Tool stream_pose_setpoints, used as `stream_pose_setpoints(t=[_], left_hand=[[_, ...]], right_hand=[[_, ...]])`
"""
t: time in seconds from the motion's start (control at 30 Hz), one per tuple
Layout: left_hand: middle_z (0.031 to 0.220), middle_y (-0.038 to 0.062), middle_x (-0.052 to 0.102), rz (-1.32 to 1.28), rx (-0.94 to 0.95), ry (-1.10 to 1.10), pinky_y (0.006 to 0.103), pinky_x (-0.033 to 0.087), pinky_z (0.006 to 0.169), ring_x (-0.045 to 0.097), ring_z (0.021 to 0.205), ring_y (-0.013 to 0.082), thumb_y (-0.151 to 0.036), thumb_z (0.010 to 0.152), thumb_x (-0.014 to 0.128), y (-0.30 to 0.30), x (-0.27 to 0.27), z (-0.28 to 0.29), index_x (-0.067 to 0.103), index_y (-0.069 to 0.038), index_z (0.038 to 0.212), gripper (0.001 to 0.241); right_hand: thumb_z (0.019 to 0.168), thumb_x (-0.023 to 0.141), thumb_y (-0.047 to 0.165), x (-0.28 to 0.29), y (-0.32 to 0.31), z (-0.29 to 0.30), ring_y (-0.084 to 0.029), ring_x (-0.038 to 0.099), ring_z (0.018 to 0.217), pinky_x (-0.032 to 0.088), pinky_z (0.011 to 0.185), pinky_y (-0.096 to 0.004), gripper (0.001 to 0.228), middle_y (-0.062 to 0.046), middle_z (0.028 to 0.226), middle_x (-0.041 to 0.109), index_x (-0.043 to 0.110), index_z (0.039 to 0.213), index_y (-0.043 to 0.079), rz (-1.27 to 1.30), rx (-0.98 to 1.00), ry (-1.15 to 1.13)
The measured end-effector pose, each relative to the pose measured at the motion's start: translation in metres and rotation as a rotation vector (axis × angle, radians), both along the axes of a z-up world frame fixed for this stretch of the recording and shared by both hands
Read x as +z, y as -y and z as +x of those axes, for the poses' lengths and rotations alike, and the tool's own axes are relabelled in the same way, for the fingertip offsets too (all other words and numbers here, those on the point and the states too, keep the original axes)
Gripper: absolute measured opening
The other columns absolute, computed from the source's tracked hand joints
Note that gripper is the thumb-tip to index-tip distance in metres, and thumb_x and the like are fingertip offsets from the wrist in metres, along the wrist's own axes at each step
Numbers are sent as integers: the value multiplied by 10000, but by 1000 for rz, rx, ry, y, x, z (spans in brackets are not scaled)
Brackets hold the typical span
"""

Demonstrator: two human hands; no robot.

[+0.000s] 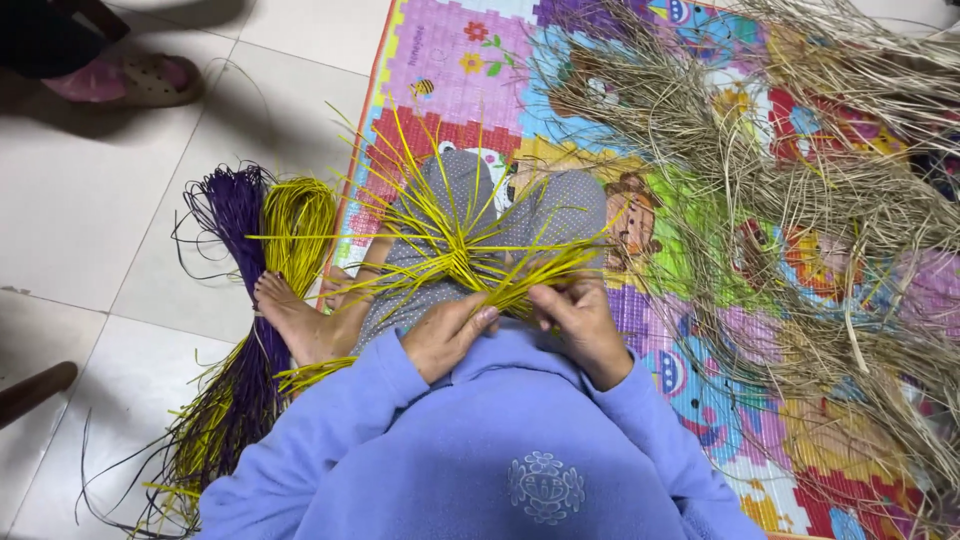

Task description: Weaving yellow and purple straw fibers together to maintain or create a woven structure.

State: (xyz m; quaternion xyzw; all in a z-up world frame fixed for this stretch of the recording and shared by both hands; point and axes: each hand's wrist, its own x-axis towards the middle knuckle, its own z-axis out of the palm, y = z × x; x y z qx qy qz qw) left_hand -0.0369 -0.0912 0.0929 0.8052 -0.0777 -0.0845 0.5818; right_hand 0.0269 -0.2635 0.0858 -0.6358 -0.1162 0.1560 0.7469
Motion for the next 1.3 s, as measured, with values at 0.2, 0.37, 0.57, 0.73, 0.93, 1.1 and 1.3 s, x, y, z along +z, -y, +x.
stream_pose_setpoints(t=[0.2,0.37,0.57,0.73,0.93,1.1,1.3], left_hand=[[658,188,579,-9,36,0,449,456,596,578,656,380,-288,896,368,0,-16,0,500,-90,784,264],[649,198,579,106,61,-23,468,451,581,572,656,416,-293,893,364,3,-16,0,482,-101,796,246],[606,195,567,206,71,-29,458,458,565,575,624,415,-268,875,397,5,-11,-1,474,-116,802,185],[664,204,585,299,70,-29,487,455,586,575,670,429,-248,854,409,6,-6,-2,464,-139,846,122],[716,219,598,489,85,-18,524,444,604,581,704,424,-211,838,424,-34,-23,2,472,-132,889,106],[775,206,621,794,387,-116,515,447,708,596,760,408,-168,846,366,-115,-43,6,469,-158,980,169],[609,82,546,1044,788,-54,398,471,493,545,520,234,-209,967,440,-226,-150,9,521,-91,929,148]], right_hand=[[730,655,138,28,22,8,-69,508,579,402,478,-152,527,-51,817,496,364,1169,110,13,-260,161],[765,625,168,35,37,12,-162,445,890,386,734,-228,301,-86,983,435,456,990,61,-123,-474,517],[755,659,172,43,25,9,-201,391,915,335,738,-281,159,-92,932,392,593,818,41,-378,-400,574],[761,647,84,41,19,8,-207,426,917,353,784,-317,72,-94,867,400,609,777,24,-332,-337,578],[806,603,40,35,44,22,-201,480,907,375,806,-295,50,-88,849,461,574,767,30,-273,-445,625],[873,554,67,23,85,38,-116,562,677,422,589,-171,91,-111,849,584,477,824,74,-56,-656,466],[895,525,101,29,132,35,-98,598,655,519,570,-162,100,-54,826,607,432,932,98,191,-751,291]])
